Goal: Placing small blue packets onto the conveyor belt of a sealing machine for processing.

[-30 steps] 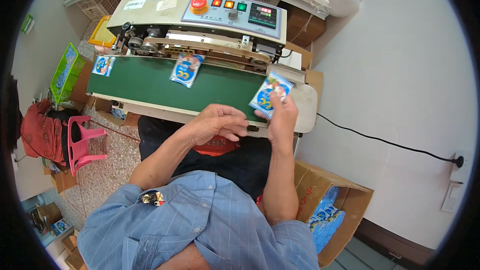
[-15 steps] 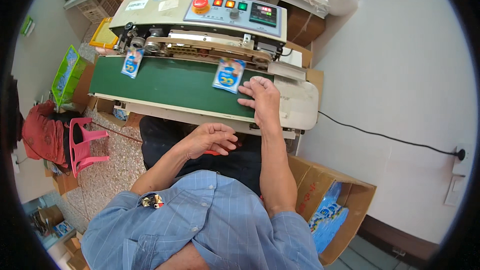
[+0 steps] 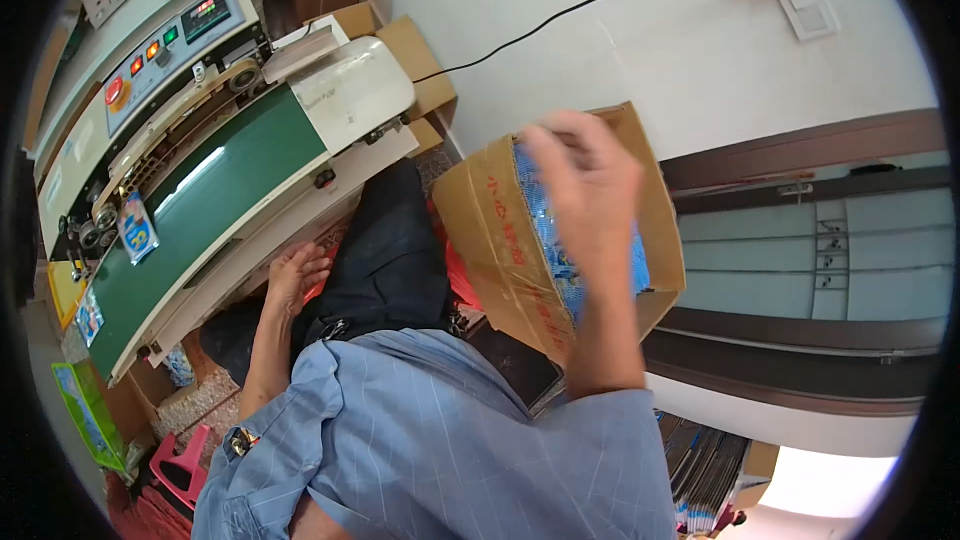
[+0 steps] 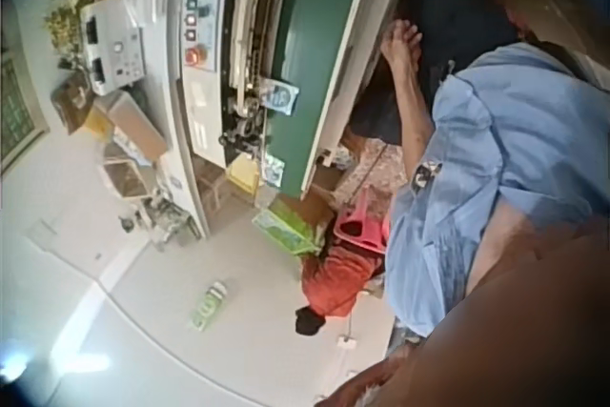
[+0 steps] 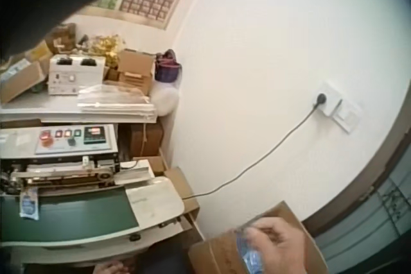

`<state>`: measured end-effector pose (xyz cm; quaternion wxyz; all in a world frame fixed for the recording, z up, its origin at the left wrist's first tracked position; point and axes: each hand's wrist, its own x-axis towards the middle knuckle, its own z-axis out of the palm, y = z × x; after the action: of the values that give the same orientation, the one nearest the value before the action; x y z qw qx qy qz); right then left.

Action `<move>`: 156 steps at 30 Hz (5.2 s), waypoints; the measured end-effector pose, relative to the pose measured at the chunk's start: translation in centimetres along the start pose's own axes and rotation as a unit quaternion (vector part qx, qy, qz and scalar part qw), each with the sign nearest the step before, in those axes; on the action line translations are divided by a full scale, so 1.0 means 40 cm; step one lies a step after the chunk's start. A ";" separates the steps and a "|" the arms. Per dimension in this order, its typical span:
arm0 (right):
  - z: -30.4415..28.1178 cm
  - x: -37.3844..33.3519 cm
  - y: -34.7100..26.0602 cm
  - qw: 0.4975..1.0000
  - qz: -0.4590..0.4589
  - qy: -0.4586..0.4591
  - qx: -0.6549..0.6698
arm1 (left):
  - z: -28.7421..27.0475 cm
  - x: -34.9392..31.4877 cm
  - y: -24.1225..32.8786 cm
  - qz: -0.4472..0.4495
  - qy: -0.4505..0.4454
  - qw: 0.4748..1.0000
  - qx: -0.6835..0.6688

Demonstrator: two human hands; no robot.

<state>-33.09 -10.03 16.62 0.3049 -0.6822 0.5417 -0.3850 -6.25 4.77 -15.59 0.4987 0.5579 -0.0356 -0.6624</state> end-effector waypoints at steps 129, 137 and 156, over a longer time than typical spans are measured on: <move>0.690 0.054 0.135 0.794 0.142 -0.395 0.439 | 0.056 -0.195 0.408 0.321 0.002 0.921 -0.222; 0.684 0.163 0.188 0.877 0.181 -0.232 0.380 | 0.049 -0.193 0.414 0.313 0.030 0.924 -0.216; 0.700 0.081 0.107 0.789 0.118 -0.466 0.383 | 0.055 -0.188 0.421 0.293 -0.011 0.935 -0.199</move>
<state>-10.90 -14.17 -0.80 0.7997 -0.5366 0.2185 -0.1575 1.61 0.49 0.68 0.7708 0.4050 -0.0706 -0.4867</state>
